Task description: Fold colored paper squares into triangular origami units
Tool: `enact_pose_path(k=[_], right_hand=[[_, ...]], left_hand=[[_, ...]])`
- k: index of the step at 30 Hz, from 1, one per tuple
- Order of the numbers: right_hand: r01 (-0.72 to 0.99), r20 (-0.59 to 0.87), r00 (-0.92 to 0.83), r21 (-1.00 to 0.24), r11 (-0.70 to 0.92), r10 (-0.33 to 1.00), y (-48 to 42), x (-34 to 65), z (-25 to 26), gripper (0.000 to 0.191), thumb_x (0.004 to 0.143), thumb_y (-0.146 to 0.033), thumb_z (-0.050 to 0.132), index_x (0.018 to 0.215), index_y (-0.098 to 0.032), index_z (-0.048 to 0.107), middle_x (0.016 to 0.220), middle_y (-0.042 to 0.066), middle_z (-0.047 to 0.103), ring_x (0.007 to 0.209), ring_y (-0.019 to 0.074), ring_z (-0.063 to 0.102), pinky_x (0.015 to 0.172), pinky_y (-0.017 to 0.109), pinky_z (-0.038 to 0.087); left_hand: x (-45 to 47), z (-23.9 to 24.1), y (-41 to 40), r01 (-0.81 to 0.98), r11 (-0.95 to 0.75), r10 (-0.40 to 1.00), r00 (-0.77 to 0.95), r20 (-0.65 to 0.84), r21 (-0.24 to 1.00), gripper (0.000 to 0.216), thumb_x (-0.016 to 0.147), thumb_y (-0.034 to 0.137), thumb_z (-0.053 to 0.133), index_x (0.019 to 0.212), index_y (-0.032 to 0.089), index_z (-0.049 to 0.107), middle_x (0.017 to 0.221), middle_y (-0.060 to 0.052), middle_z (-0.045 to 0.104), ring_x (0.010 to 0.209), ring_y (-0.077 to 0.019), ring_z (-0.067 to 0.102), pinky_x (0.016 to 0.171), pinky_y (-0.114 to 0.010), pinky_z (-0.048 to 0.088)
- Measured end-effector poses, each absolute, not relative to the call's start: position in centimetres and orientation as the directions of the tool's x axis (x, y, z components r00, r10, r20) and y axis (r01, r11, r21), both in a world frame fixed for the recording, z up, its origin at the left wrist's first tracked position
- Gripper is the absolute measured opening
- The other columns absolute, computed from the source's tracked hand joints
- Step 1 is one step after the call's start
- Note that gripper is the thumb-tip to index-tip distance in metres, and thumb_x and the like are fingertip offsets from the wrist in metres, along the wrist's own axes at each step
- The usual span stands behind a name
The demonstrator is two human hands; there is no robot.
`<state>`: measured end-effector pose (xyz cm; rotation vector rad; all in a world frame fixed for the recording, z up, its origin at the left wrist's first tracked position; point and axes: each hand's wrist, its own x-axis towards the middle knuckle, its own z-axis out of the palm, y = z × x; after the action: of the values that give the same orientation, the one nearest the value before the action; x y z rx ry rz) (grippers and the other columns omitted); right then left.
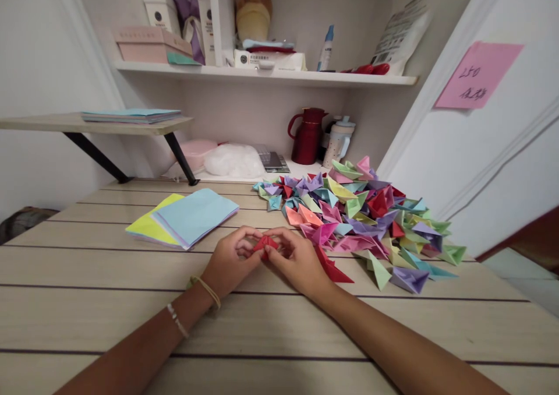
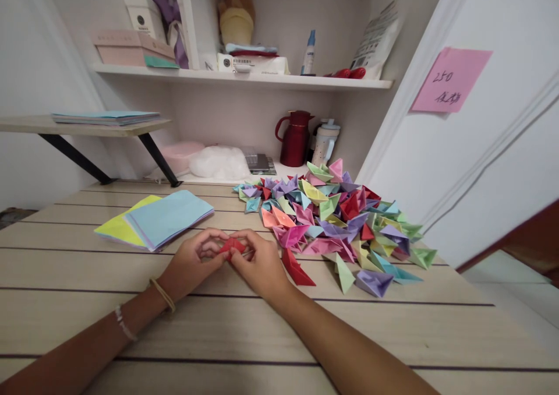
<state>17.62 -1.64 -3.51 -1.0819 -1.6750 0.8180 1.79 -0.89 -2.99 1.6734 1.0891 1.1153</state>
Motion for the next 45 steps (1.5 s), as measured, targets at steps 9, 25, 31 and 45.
enact_pose_path(k=[9, 25, 31, 45], right_hand=[[0.207, 0.296, -0.153, -0.923, 0.323, 0.943, -1.49, 17.69, -3.84, 0.015, 0.078, -0.027, 0.057, 0.087, -0.017, 0.065, 0.075, 0.005, 0.07, 0.067, 0.0171, 0.065, 0.059, 0.026, 0.051], [0.322, 0.354, -0.119, -0.87, 0.374, 0.927, -1.2, 17.89, -3.59, 0.014, 0.079, -0.029, 0.056, 0.076, -0.018, 0.064, 0.075, 0.003, 0.064, 0.066, 0.0138, 0.058, 0.058, 0.024, 0.044], [0.274, 0.333, -0.059, -0.901, 0.336, 0.941, -0.87, 18.1, -3.83, 0.015, 0.079, -0.029, 0.055, 0.078, -0.017, 0.063, 0.075, 0.003, 0.064, 0.066, 0.014, 0.058, 0.059, 0.025, 0.044], [0.364, 0.365, -0.149, -0.844, 0.394, 0.919, -0.92, 18.01, -3.88, 0.012, 0.08, -0.027, 0.053, 0.078, -0.019, 0.062, 0.079, 0.002, 0.06, 0.07, 0.0135, 0.056, 0.06, 0.024, 0.044]], left_hand=[[1.78, -2.59, -1.34, 0.21, -0.286, 0.924, 0.32, 0.211, 0.935, 0.022, 0.074, 0.025, 0.06, 0.093, 0.019, 0.052, 0.071, 0.001, 0.06, 0.063, -0.0113, 0.058, 0.058, -0.021, 0.042], [1.38, -3.24, -0.87, 0.183, -0.273, 0.927, 0.314, 0.206, 0.944, 0.016, 0.077, 0.03, 0.056, 0.081, 0.019, 0.046, 0.076, 0.002, 0.057, 0.063, -0.0106, 0.057, 0.055, -0.02, 0.039], [1.4, -3.42, -0.53, 0.146, -0.234, 0.948, 0.252, 0.192, 0.961, 0.021, 0.076, 0.032, 0.059, 0.086, 0.02, 0.047, 0.079, 0.002, 0.057, 0.064, -0.0107, 0.059, 0.058, -0.021, 0.042], [1.05, -3.4, -0.47, 0.166, -0.279, 0.92, 0.328, 0.214, 0.946, 0.018, 0.08, 0.035, 0.055, 0.082, 0.019, 0.048, 0.067, 0.004, 0.055, 0.06, -0.0092, 0.054, 0.056, -0.02, 0.041]])
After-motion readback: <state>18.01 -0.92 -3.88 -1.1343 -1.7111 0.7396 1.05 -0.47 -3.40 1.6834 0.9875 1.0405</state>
